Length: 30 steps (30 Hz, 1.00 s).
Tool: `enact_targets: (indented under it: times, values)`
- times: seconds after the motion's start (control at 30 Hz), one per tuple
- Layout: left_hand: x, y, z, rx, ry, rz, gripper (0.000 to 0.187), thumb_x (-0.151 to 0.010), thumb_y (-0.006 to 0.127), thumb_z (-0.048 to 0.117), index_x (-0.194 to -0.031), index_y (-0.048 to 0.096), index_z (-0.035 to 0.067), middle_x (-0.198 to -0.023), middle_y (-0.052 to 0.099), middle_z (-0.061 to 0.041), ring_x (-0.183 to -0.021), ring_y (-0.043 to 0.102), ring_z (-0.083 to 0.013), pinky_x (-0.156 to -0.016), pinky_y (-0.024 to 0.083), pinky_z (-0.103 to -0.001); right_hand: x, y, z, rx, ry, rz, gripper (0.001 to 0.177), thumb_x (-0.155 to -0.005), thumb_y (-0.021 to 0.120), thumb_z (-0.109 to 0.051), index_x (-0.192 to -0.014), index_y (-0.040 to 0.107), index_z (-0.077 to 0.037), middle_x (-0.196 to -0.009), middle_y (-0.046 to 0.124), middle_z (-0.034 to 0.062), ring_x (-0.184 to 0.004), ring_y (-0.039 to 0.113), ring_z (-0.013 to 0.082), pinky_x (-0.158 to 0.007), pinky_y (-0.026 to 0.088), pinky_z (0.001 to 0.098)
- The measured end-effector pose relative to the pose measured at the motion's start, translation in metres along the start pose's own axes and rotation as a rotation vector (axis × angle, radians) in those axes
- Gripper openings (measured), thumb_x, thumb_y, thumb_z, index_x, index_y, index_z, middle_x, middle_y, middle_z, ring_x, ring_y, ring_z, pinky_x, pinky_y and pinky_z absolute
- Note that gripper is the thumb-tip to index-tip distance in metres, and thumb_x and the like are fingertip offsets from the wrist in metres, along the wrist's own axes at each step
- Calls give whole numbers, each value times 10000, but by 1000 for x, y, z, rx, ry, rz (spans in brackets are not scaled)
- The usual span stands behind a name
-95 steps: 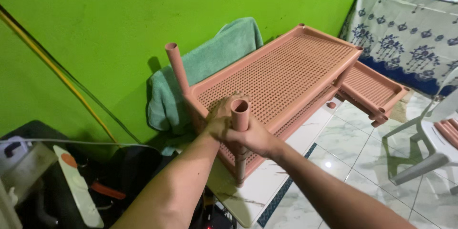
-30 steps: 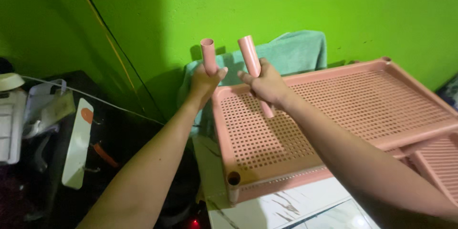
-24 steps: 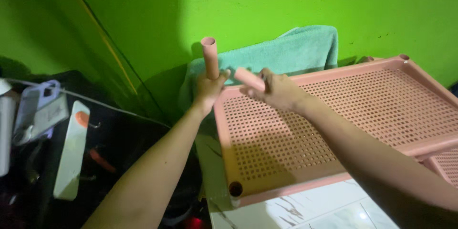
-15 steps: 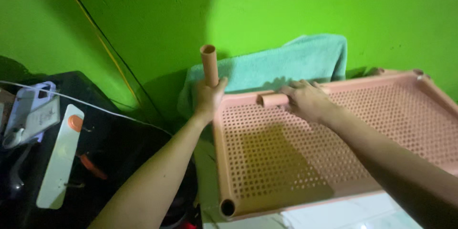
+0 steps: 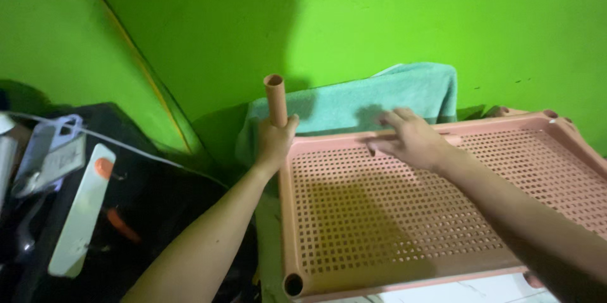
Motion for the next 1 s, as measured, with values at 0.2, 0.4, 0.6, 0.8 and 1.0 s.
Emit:
enact_targets:
  times: [0.2,0.4,0.6,0.8,1.0]
  values:
    - [-13,3,-15,-160,136,48,248,-911,648,287,-826,663,55,-699,674,-122,-651,678,-253,-582,514,-422,-75,26,-129,-696,-346,277,639,-913,709,-391,-1352,455,-2,-1181,711,176,-1151,698,309,-967,541,382]
    - [9,-2,-29,-284,266,66,247,-931,655,286,-1041,674,65,-947,720,-151,-862,697,-324,-710,548,-432,-122,76,-191,-829,-104,678,560,-895,826,-345,-1199,530,20,-982,674,185,-868,667,296,-777,552,369]
    - [8,-19,2,23,80,-198,283,-897,749,256,-1089,667,65,-1026,697,-116,-942,677,-260,-802,548,-379,-154,62,-174,-1477,40,-24,235,-883,784,-128,-815,561,-98,-661,555,52,-497,508,159,-423,411,313]
    - [-20,-45,8,359,-188,-751,354,-901,834,230,-1149,655,52,-1093,657,-93,-1021,647,-208,-887,534,-333,-159,35,-157,-1401,-205,-631,275,-912,788,-62,-782,546,-55,-718,576,72,-595,558,158,-520,524,323]
    - [10,1,-61,232,38,-282,409,-882,723,230,-1233,599,60,-1160,669,-96,-1018,657,-216,-782,572,-381,-100,64,-180,-848,-206,658,295,-945,764,-208,-1119,621,-17,-993,743,181,-896,730,271,-794,577,402]
Point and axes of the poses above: each hand's wrist, its own x-axis away from the middle knuckle, its own y-axis out of the palm, z = x × y, the point moved 2 cm from there along -x, towards the middle knuckle
